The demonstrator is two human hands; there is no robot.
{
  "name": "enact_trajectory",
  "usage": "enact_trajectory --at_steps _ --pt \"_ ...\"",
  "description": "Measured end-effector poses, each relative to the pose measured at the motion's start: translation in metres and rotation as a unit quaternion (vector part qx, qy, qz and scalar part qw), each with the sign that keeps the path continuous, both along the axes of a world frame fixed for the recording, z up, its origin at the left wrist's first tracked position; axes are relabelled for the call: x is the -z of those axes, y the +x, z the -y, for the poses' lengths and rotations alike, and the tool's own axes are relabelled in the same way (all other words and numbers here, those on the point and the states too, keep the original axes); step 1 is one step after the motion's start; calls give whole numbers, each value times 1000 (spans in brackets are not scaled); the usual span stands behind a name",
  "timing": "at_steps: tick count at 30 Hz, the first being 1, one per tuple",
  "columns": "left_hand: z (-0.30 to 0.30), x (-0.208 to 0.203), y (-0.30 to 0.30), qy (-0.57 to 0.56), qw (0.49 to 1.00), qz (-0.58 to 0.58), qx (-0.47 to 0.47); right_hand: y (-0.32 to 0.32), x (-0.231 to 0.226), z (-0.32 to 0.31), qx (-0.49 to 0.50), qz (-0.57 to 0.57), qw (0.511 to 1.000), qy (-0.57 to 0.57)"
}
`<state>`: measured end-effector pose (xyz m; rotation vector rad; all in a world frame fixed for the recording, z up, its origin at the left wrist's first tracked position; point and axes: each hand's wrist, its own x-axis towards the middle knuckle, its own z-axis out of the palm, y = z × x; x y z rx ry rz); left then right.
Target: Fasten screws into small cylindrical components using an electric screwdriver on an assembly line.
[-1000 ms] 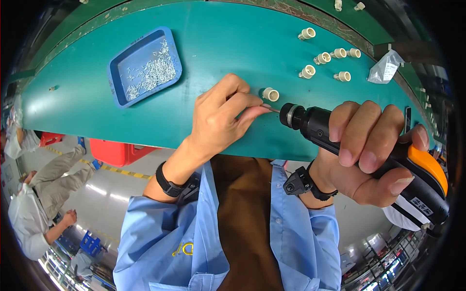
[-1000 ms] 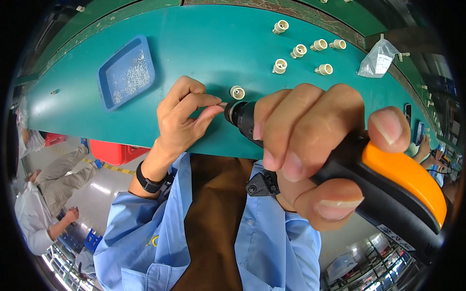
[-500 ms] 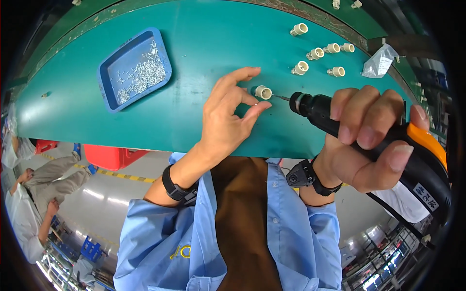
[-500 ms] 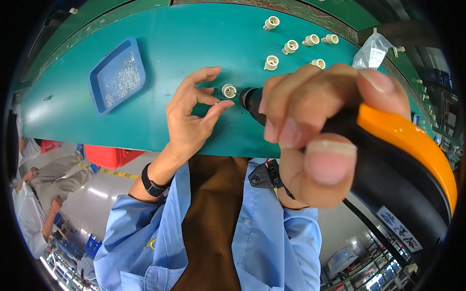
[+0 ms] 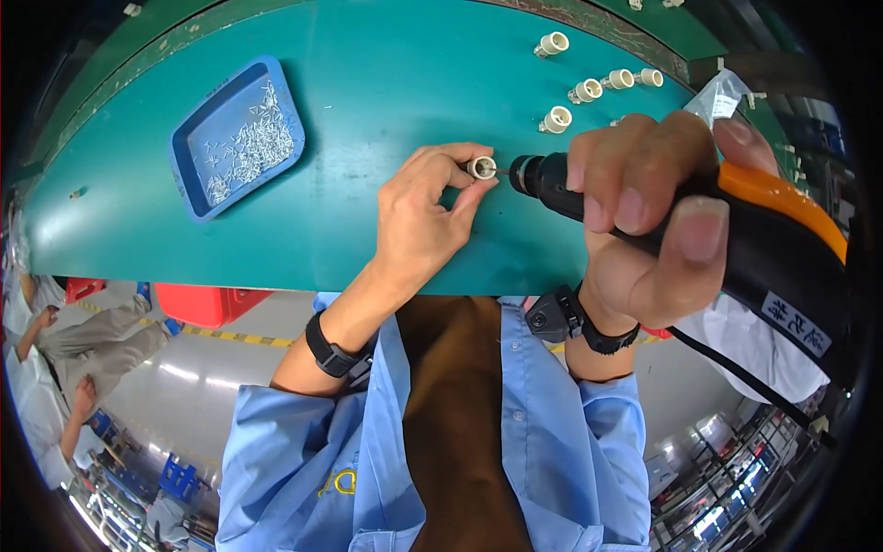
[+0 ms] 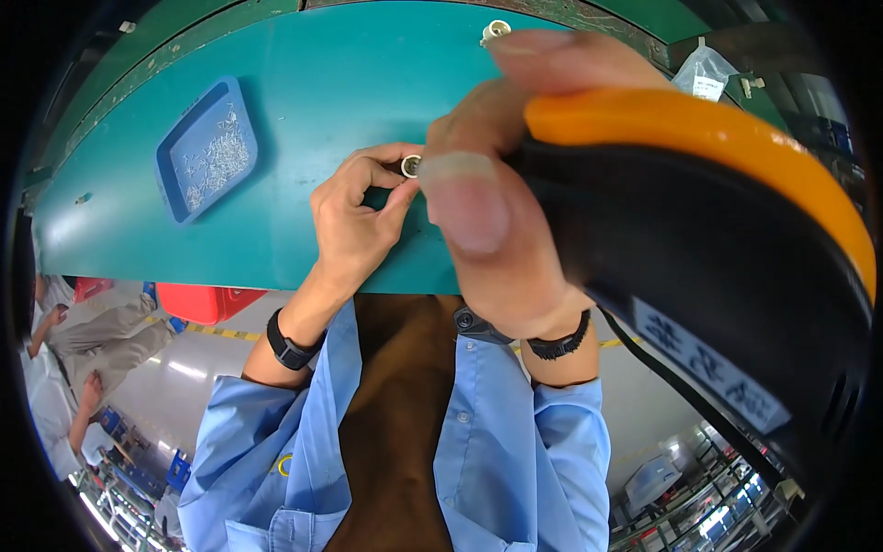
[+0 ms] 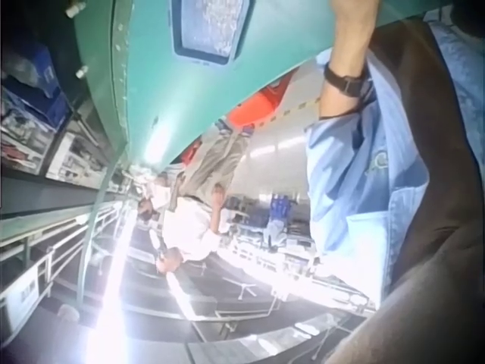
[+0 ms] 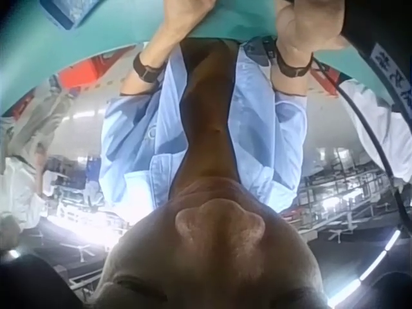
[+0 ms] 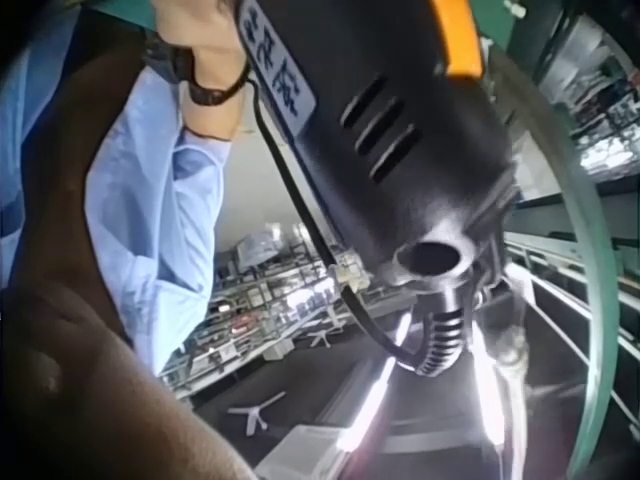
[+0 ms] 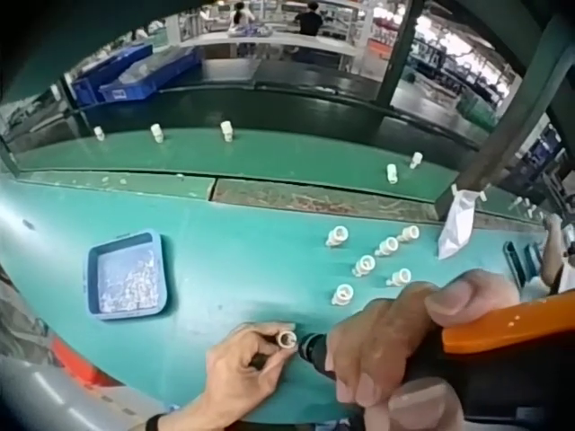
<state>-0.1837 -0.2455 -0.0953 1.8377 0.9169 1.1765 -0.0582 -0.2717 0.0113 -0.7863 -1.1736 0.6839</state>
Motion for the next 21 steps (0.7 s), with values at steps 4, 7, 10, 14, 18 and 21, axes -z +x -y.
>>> enact_trajectory --at_steps 4,7,10,14,18,21 --pt "1 -8 -3 -22 999 -30 -8 -4 -5 -4 12 42 999 -30" --pt "1 -8 -3 -34 999 -32 -9 -3 -4 -8 17 64 997 -44" --pt "1 -10 -2 -31 999 -29 -6 7 7 -15 -66 50 997 12" --pt "0 -9 -3 -27 999 -28 -5 3 6 -14 -6 107 994 -23" --pt "0 -9 -5 -23 999 -41 -6 0 -3 -9 -4 90 996 -25" --pt "0 -8 -3 -20 999 -39 -5 -2 -8 -6 -6 70 997 -27"
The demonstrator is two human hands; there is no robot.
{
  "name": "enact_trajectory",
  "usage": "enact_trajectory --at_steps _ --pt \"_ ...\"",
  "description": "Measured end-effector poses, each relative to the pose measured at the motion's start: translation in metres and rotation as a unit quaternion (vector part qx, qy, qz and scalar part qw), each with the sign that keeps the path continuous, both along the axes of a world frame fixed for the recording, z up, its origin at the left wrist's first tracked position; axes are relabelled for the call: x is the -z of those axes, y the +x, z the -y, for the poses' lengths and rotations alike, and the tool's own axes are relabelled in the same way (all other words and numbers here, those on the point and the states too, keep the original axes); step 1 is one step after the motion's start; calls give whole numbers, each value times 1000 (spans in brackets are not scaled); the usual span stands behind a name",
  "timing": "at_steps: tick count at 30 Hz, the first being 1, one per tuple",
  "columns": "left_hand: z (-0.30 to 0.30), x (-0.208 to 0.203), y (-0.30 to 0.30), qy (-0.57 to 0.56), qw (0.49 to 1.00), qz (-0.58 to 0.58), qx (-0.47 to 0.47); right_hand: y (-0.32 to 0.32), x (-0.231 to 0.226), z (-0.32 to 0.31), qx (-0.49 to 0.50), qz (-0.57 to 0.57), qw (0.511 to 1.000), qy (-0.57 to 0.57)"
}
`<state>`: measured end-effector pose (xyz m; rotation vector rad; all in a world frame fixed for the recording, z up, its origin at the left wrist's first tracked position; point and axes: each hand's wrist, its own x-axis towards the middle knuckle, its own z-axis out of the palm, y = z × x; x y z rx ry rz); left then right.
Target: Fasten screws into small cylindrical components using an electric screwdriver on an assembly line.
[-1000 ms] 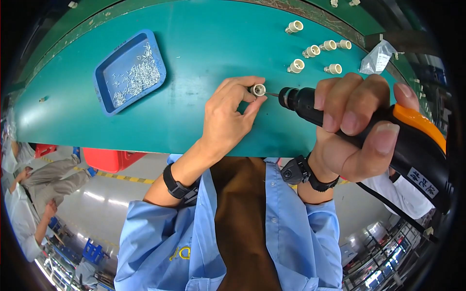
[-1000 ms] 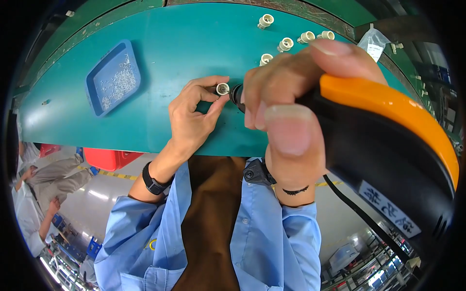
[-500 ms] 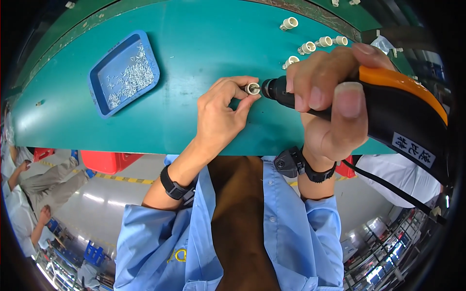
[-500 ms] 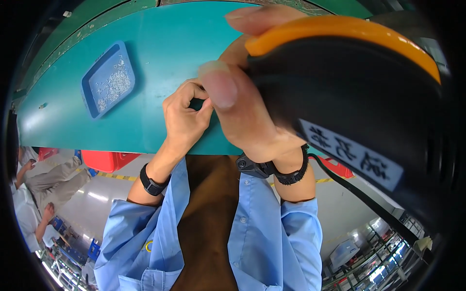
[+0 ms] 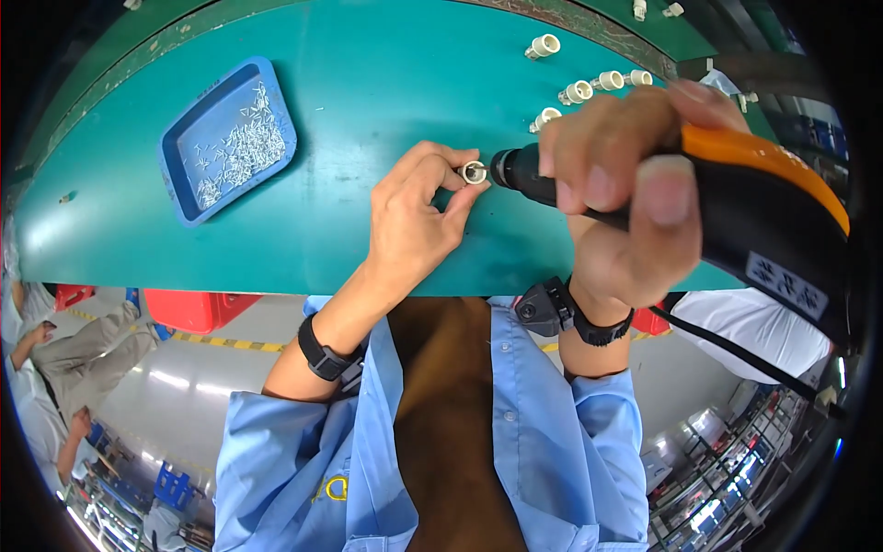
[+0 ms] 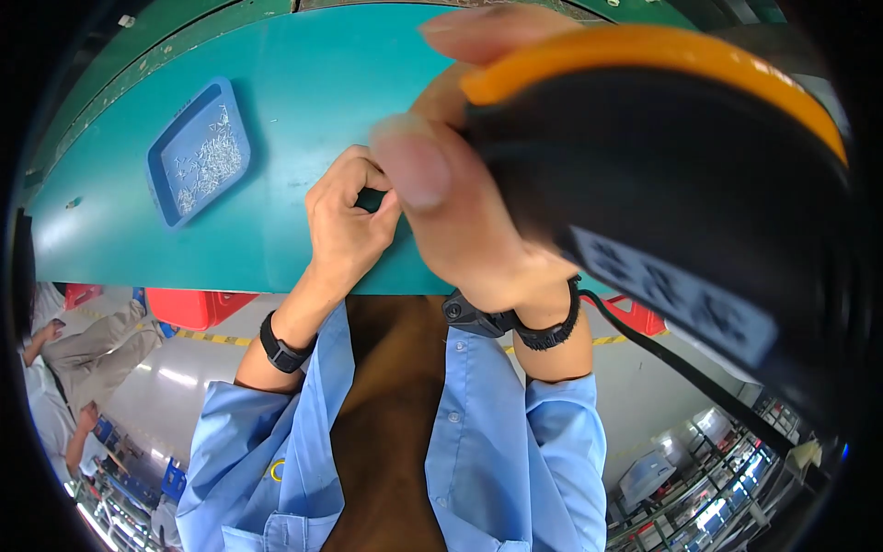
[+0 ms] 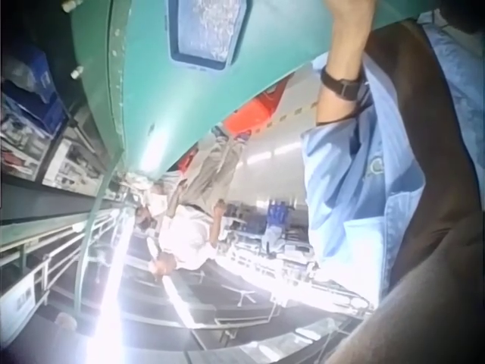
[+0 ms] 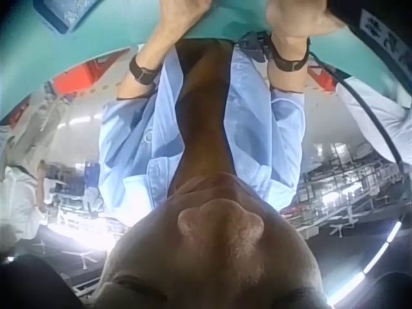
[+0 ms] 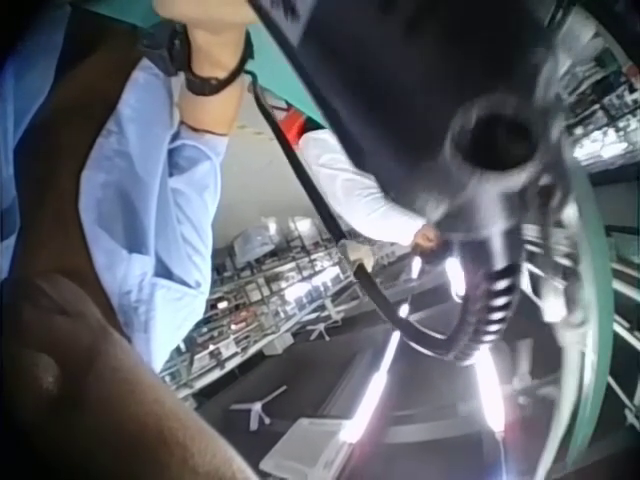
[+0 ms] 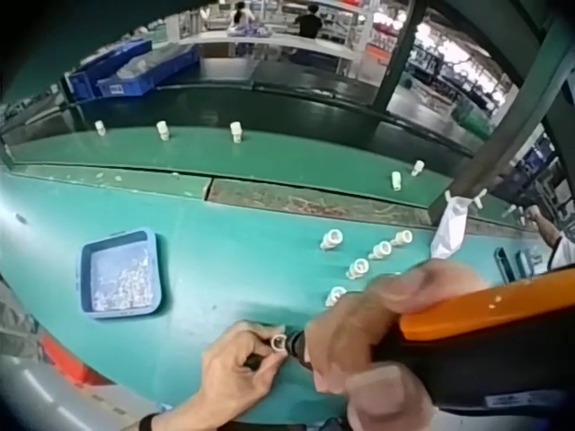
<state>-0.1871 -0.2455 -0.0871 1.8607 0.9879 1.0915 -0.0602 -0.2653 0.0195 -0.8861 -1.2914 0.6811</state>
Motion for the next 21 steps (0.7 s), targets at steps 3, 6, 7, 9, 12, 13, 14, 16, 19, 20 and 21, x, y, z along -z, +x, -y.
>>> enact_trajectory --at_steps 3,6,7,9,12,13,14,16,19,20,21 --pt "-1 3 1 4 1000 16 6 4 5 1 -27 -33 999 15" --pt "-2 9 1 25 999 27 20 14 10 3 -81 -85 992 47" --pt "-2 9 1 23 999 26 19 17 10 2 -79 -48 995 40" --pt "-2 7 1 10 999 23 21 22 9 2 -75 26 996 27" --pt "-2 9 1 8 999 29 20 24 9 0 -75 41 996 17" --pt "-2 10 2 13 999 36 20 24 9 0 -75 49 996 14" --pt "-2 10 2 19 999 44 18 24 10 -1 -76 57 995 10" --pt "-3 10 2 23 999 43 16 24 9 -3 -77 74 994 3" --pt "-2 10 3 33 998 42 12 22 8 -4 -79 100 992 -7" --pt "-2 10 3 28 998 47 13 21 7 -4 -80 109 991 -10" --pt "-2 10 3 23 998 52 14 19 7 -5 -81 117 990 -12"
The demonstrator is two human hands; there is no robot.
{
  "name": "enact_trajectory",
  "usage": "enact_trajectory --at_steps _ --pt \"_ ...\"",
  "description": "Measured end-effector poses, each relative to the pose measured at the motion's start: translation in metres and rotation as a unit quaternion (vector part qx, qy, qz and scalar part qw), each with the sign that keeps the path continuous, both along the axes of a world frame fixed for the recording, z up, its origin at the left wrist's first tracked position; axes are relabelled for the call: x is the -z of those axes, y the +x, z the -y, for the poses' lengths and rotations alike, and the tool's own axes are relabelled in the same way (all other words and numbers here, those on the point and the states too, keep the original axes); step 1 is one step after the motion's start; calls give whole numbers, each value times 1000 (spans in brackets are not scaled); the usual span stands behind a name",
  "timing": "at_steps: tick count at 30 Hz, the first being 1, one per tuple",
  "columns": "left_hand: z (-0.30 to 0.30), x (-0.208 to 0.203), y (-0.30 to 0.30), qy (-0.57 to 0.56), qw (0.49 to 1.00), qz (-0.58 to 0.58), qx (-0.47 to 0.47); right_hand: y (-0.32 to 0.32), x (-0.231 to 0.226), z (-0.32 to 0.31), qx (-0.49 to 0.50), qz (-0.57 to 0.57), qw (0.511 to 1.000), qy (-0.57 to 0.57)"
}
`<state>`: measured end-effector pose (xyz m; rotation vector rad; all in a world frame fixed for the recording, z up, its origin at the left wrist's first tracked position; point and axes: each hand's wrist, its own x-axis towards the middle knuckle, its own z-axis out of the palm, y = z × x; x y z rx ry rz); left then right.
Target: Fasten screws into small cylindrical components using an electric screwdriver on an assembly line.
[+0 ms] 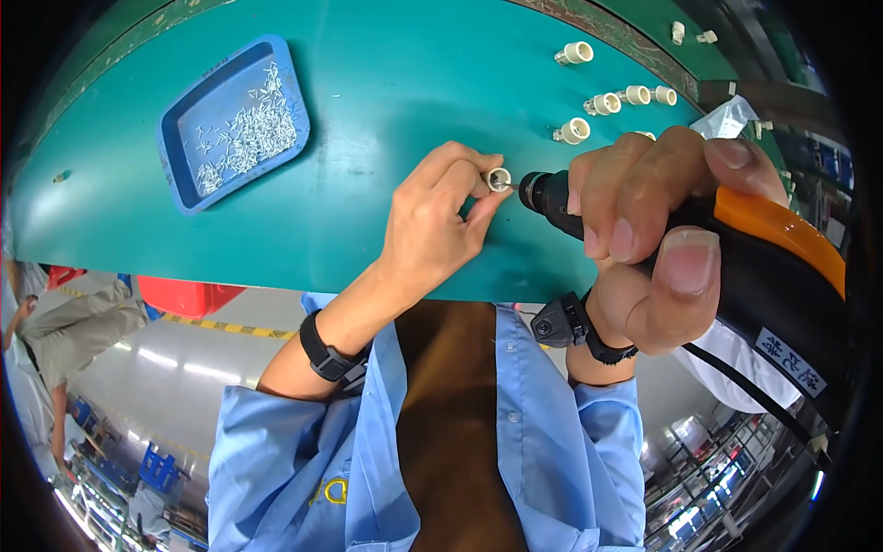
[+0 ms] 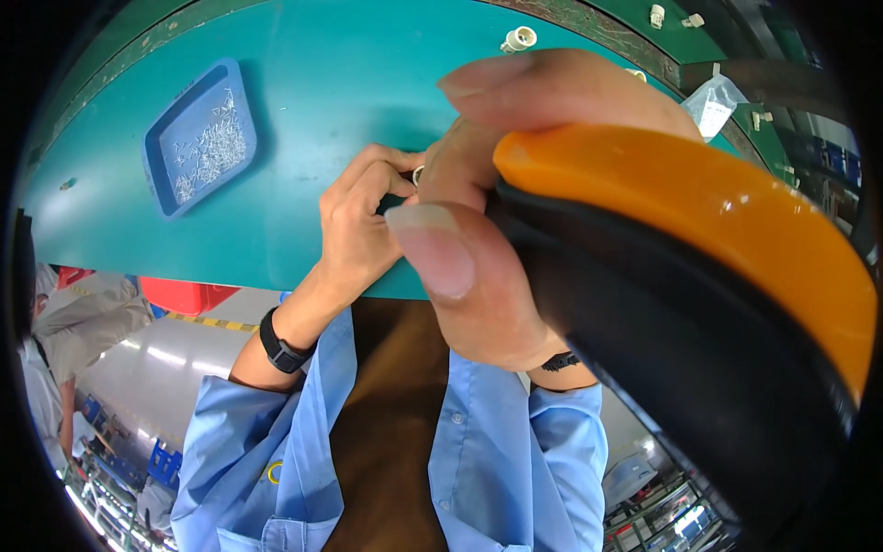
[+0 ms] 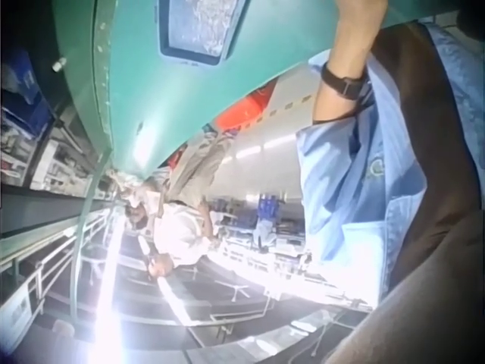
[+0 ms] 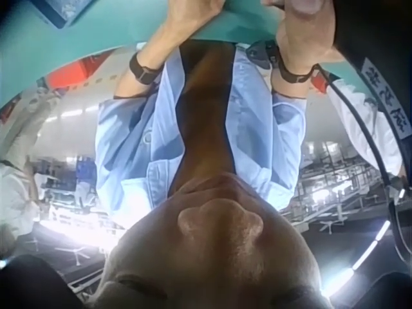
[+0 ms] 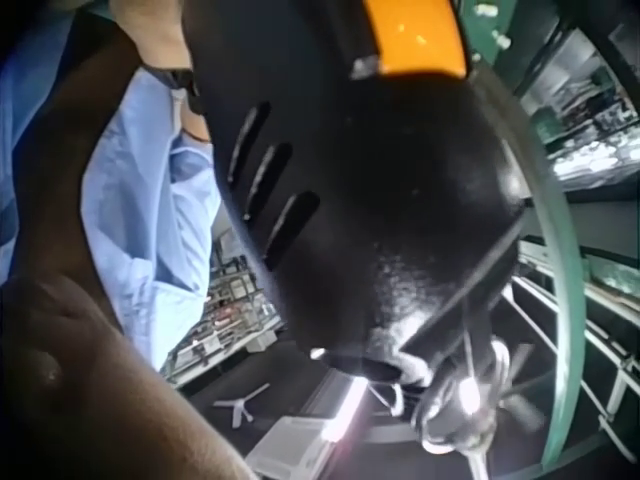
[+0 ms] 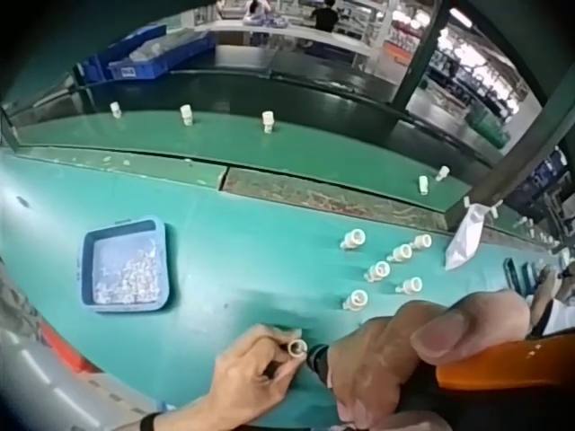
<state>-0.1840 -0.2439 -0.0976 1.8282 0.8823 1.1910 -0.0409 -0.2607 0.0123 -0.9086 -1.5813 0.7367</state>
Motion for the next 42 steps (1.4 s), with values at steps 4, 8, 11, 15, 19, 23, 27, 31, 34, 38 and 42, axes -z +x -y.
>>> enact_trajectory --at_steps 4,8,11,15,19,23,27,31,34,38,42 --pt "1 0 -2 -15 1000 -1 3 -11 1 0 34 -9 999 -7" --pt "1 3 -1 -20 1000 7 4 -20 0 2 85 -21 996 -15" --pt "1 3 -1 -21 1000 9 3 -24 -3 4 94 -34 995 -26" --pt "1 2 -2 -24 1000 2 4 -25 0 1 66 -77 995 -24" --pt "2 2 -2 -26 1000 0 3 -26 0 0 64 -78 995 -15" --pt "2 3 -2 -28 1000 -2 4 -24 6 -2 88 -51 995 -6" --pt "3 1 -3 -30 1000 -5 2 -26 10 -7 111 -18 994 9" --pt "4 0 -3 -34 999 -17 -5 -28 11 -8 107 -19 994 9" --pt "4 -1 -4 -35 999 -17 -4 -29 13 -8 104 -26 994 11" --pt "5 -2 -3 -27 999 -20 -5 -25 11 -5 123 24 992 24" --pt "4 -3 -3 -25 999 -26 5 -20 12 5 120 27 992 31"
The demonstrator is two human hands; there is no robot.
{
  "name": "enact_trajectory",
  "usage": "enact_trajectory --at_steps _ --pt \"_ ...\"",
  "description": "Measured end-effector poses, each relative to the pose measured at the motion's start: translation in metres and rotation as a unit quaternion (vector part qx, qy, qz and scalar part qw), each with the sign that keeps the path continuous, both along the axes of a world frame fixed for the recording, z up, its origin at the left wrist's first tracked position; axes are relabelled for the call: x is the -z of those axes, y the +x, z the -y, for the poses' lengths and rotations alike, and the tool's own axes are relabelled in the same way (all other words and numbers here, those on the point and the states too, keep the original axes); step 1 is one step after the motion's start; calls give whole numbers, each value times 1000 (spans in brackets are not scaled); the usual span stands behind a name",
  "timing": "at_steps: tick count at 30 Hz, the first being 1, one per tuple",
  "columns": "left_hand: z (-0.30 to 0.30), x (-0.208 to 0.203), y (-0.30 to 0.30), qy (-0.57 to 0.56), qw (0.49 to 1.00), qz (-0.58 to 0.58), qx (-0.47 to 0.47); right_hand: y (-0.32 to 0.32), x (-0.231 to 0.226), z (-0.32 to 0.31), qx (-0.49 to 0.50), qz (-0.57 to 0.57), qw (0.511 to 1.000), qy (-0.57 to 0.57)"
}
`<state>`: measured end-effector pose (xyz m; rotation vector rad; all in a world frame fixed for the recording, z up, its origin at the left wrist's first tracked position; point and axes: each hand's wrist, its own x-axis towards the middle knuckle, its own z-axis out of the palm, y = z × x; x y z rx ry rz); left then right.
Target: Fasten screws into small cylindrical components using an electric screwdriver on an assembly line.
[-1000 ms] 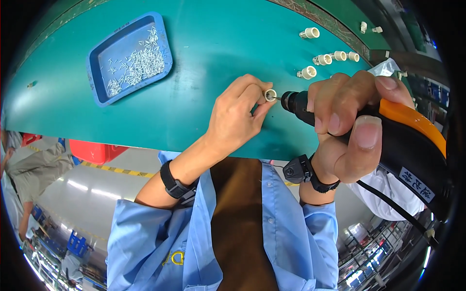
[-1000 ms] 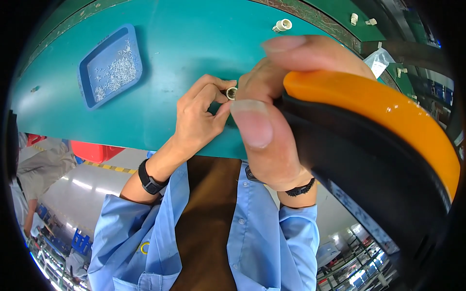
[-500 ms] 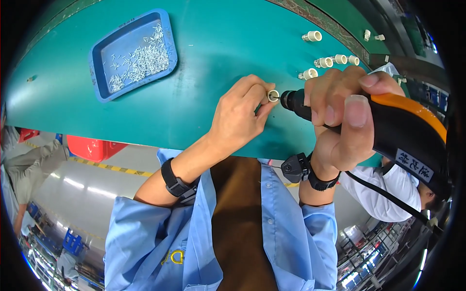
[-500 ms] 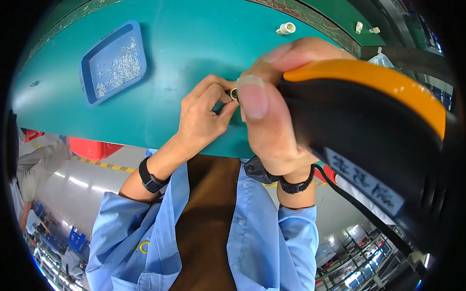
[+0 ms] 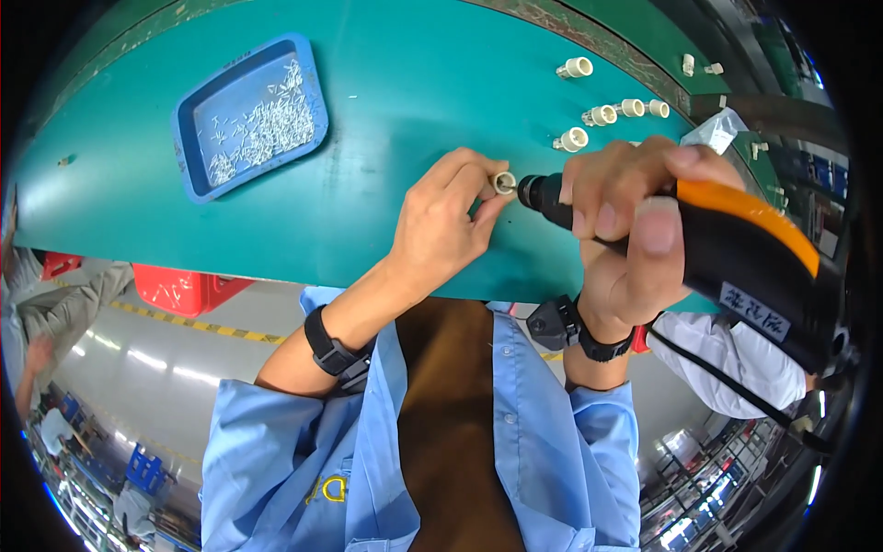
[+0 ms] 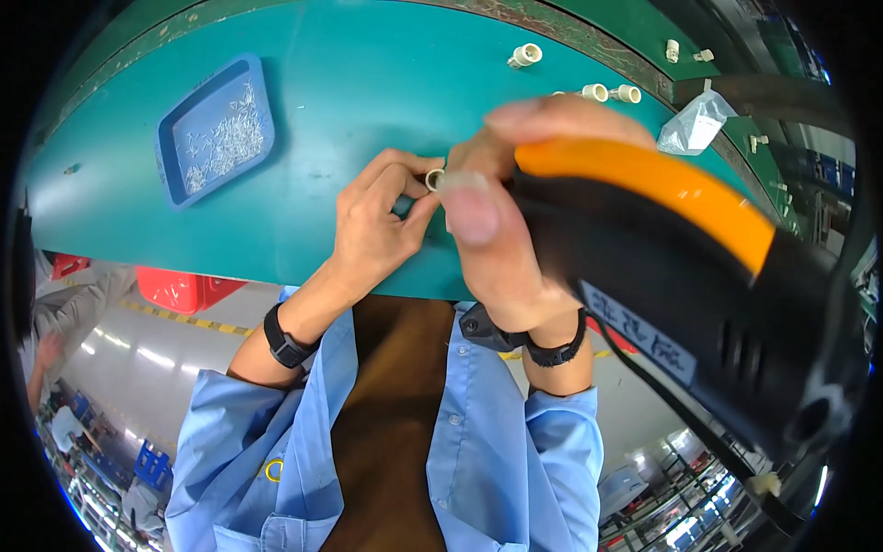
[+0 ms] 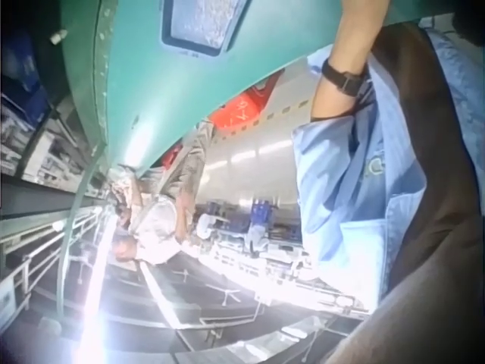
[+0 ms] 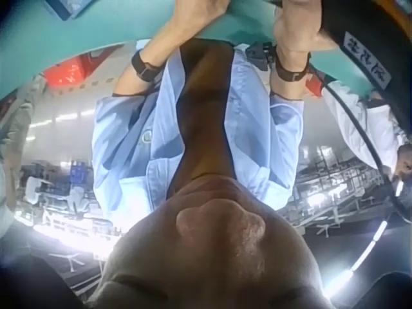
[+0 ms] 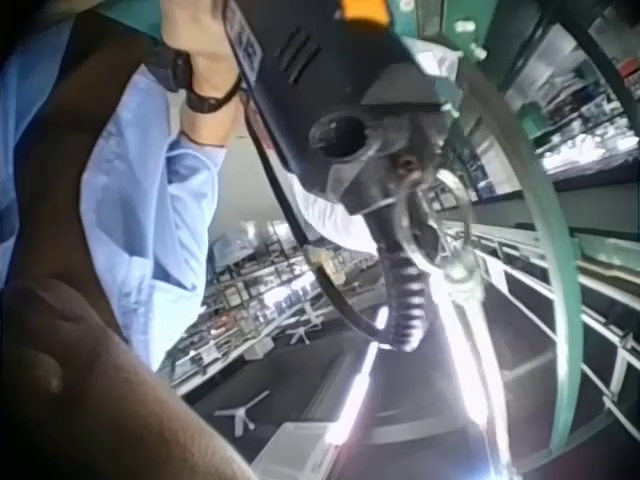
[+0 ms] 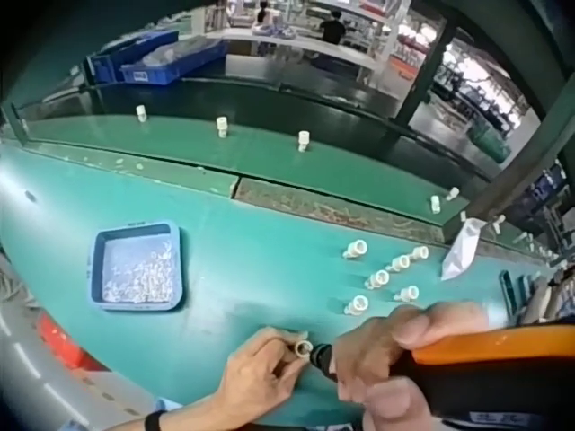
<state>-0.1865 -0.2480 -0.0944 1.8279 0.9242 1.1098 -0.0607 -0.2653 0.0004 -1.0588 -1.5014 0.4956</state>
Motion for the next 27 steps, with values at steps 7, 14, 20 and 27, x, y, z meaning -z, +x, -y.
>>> enact_trajectory --at_steps 7,14,20,27 --pt "3 4 3 38 999 -10 23 8 6 16 -66 -212 975 24" --pt "4 6 13 46 998 -3 32 22 -27 19 -51 -277 959 41" --pt "4 8 6 49 998 2 26 31 -49 38 -107 -261 956 86" --pt "4 8 5 30 999 12 38 11 -1 26 -142 -224 962 68"
